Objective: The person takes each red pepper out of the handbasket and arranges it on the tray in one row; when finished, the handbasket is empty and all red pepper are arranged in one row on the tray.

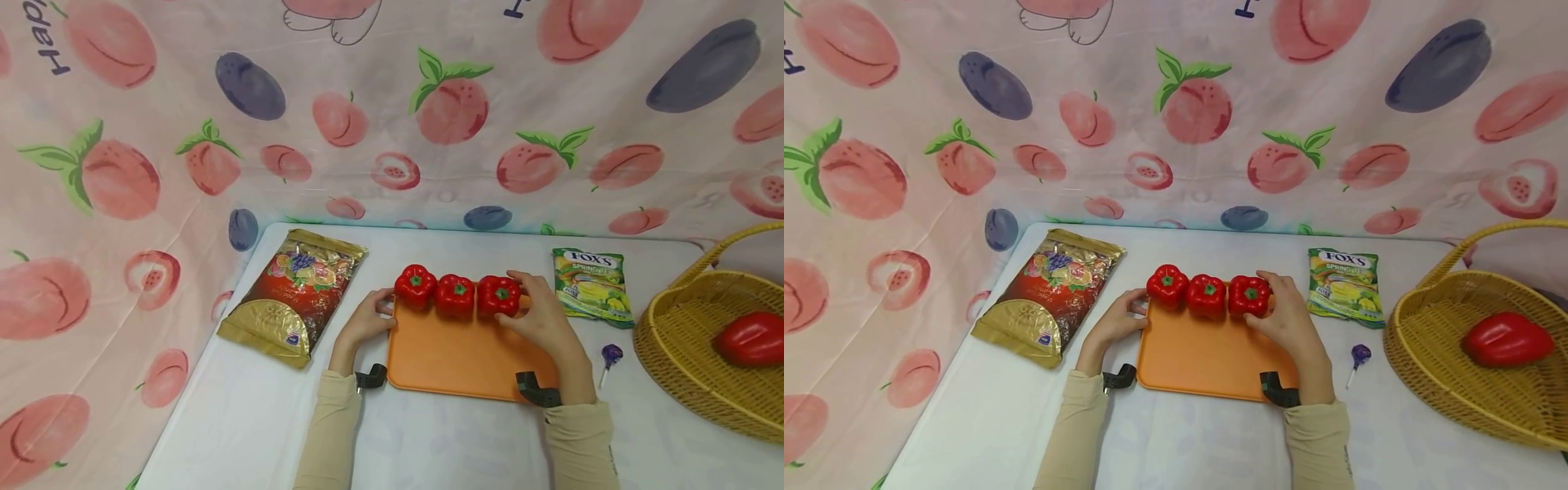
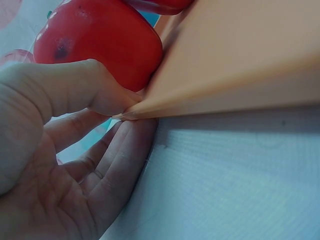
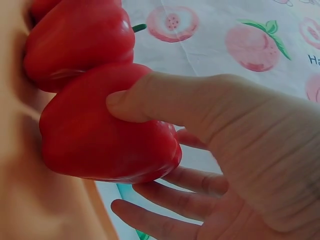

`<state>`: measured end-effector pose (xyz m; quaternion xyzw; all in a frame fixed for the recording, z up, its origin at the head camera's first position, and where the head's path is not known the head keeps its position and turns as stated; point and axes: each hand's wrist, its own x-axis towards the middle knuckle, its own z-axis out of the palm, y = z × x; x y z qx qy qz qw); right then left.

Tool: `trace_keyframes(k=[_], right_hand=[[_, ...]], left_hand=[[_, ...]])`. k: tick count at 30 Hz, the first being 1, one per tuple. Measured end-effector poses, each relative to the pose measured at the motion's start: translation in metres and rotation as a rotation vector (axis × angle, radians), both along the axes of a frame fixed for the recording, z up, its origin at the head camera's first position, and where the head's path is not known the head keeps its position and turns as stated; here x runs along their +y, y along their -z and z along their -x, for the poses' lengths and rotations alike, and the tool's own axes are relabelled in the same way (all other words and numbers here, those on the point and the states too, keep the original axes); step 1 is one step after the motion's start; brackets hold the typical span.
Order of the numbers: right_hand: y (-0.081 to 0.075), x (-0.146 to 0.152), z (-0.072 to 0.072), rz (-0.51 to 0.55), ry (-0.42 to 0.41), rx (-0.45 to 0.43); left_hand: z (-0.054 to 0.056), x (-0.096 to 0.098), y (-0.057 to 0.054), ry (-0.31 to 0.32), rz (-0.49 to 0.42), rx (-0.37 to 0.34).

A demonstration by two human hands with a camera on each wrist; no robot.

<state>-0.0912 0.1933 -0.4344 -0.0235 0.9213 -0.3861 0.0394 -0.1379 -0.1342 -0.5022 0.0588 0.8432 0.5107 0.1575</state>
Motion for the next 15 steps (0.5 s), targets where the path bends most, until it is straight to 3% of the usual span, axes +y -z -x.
trace_keyframes(k=[15], right_hand=[[0.0051, -0.0021, 0.0019, 0.001, -0.017, -0.006]], left_hand=[[0.0006, -0.0011, 0.0015, 0.006, 0.013, 0.004]])
